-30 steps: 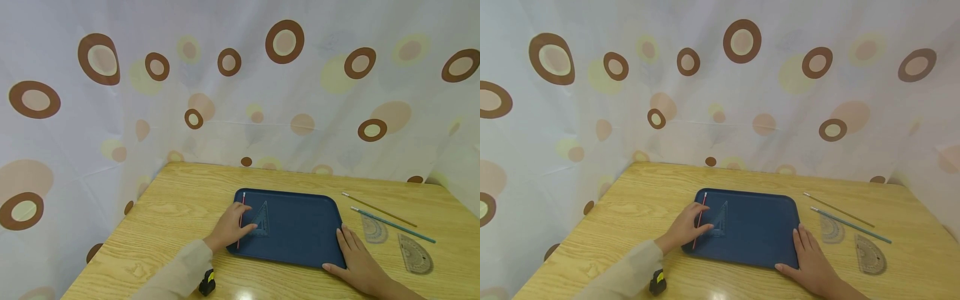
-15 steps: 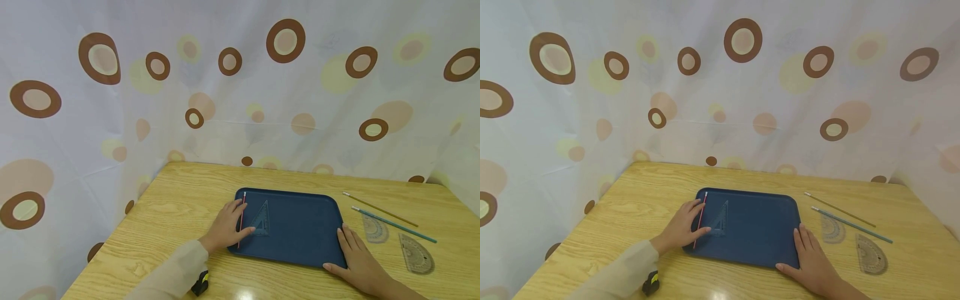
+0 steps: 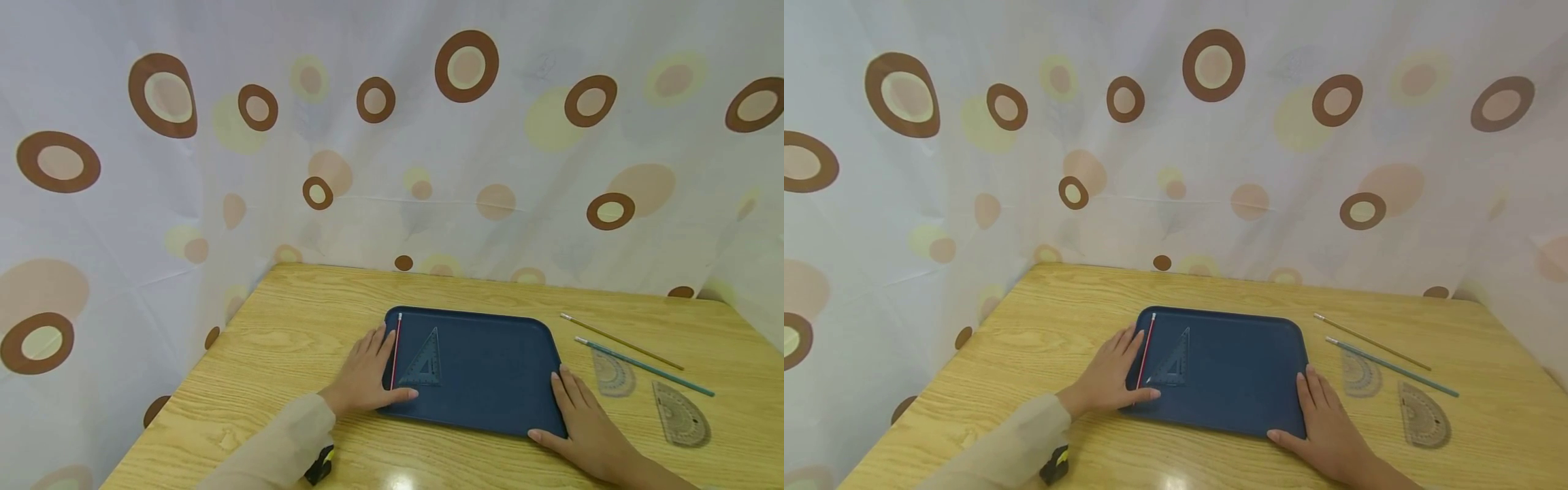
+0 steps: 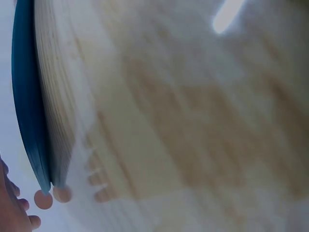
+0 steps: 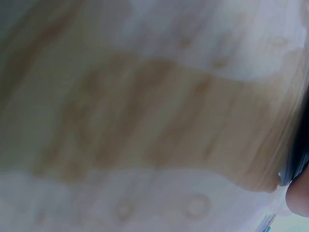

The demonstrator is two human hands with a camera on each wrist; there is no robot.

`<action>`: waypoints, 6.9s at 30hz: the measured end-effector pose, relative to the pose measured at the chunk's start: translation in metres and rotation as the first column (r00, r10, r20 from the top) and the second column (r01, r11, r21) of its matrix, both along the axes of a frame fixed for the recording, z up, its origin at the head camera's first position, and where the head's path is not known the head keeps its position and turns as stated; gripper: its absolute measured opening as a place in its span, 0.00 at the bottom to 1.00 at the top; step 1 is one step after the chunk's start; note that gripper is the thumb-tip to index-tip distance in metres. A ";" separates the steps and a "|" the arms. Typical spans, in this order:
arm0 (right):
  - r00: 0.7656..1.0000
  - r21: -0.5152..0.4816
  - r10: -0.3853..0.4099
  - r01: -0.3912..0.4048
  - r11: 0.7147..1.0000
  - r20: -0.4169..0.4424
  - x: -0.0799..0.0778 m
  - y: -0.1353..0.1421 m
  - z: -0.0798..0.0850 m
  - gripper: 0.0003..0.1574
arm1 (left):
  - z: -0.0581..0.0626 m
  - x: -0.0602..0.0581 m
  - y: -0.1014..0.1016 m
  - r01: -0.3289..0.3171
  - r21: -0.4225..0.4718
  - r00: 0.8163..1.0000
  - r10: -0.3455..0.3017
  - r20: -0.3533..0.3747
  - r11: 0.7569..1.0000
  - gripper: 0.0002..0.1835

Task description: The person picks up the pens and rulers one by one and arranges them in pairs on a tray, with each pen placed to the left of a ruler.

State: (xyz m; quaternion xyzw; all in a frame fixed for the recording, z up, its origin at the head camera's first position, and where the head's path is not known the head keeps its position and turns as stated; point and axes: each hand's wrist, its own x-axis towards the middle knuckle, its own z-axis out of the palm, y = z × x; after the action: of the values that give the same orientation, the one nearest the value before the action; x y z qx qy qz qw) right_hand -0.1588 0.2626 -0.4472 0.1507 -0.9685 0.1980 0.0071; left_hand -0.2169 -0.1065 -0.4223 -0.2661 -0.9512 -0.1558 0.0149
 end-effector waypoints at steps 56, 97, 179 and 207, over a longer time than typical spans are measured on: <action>0.999 -0.005 0.020 -0.020 1.000 0.034 0.000 0.002 0.004 0.64 | -0.012 0.000 -0.014 0.036 -0.202 0.997 -0.021 0.074 0.979 0.65; 0.998 -0.080 0.064 -0.062 0.995 0.024 -0.008 0.009 0.019 0.61 | -0.003 0.003 -0.013 0.045 -0.235 0.995 -0.021 0.102 0.971 0.63; 0.960 -0.114 -0.191 0.170 0.979 -0.206 -0.030 0.091 0.032 0.40 | -0.004 0.004 -0.012 0.022 -0.246 0.994 0.006 0.111 0.969 0.62; 0.968 -0.009 -0.245 0.244 0.970 -0.063 -0.051 0.124 0.033 0.38 | -0.006 0.002 -0.012 0.018 -0.244 0.994 0.010 0.113 0.970 0.62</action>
State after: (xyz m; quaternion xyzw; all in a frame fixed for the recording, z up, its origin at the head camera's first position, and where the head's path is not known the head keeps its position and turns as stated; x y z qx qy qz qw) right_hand -0.2102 0.3870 -0.4145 0.0365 -0.9789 0.1913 0.0626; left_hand -0.2147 -0.1187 -0.4288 -0.2587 -0.9618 -0.0524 -0.0722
